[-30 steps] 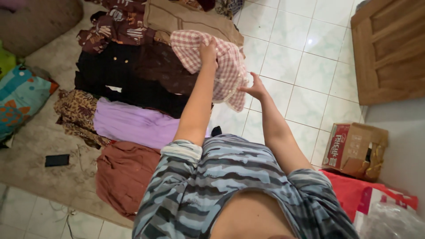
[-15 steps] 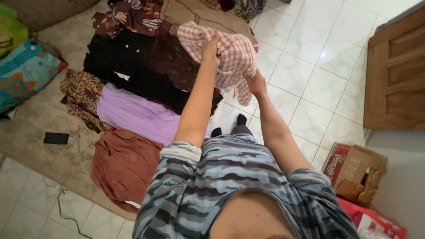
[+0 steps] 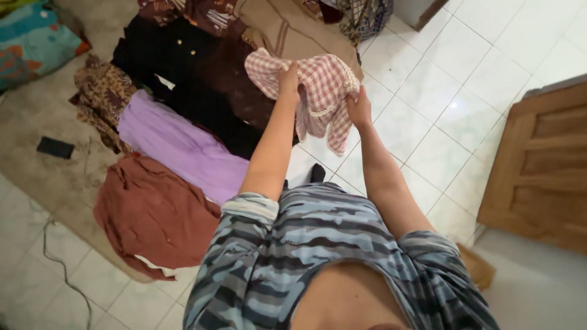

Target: The person takes clothes from a shelf and places them into sorted piles on the floor.

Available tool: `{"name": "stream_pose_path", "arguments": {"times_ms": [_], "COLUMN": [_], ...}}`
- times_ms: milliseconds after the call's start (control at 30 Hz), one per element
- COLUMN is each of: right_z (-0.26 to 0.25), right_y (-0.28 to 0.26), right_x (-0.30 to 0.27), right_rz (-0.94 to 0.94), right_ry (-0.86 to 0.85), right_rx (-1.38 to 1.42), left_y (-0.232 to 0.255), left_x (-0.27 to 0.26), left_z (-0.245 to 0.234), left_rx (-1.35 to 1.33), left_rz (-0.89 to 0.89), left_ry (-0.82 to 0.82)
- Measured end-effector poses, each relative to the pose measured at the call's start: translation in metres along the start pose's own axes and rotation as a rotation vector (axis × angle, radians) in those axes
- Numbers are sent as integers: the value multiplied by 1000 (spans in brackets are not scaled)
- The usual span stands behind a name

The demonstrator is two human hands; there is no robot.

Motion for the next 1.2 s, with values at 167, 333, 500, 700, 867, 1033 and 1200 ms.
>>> {"name": "stream_pose_path", "arguments": {"times_ms": [167,333,500,700,867,1033,1200], "right_z": [2,9,15,52,73,80,76], "right_y": [-8,2,6,7,-32,-45,-62], "right_x": [37,54,70,87,79,83,78], "right_rz": [-76,-48,-87,-321,-201,-298,-291], "right_ry": [-39,-122,-245,-288,-446,-433,-470], "right_rx": [84,33,0,28,-167,22,120], "left_y": [-9,-19,-35,-21,-7,-52,9], "left_x": [-13,-22,-6,-16,-42,-13,-79], "left_z": [-4,-18,-36,-54,-50,-67,-57], "left_rx": [-89,-89,-88,27,178,548,778], "left_rz": [-282,-415,-393,-223,-96,207,113], "left_ry": [40,156,267,237,8,-244,-262]}}
Point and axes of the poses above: each hand's wrist, its own x-axis towards the middle knuckle, its own z-axis out of the palm, y = z × x, the point moved 4 cm from there along x, towards the middle knuckle, and after that the axes turned 6 degrees about y, right-handed, at the moved point
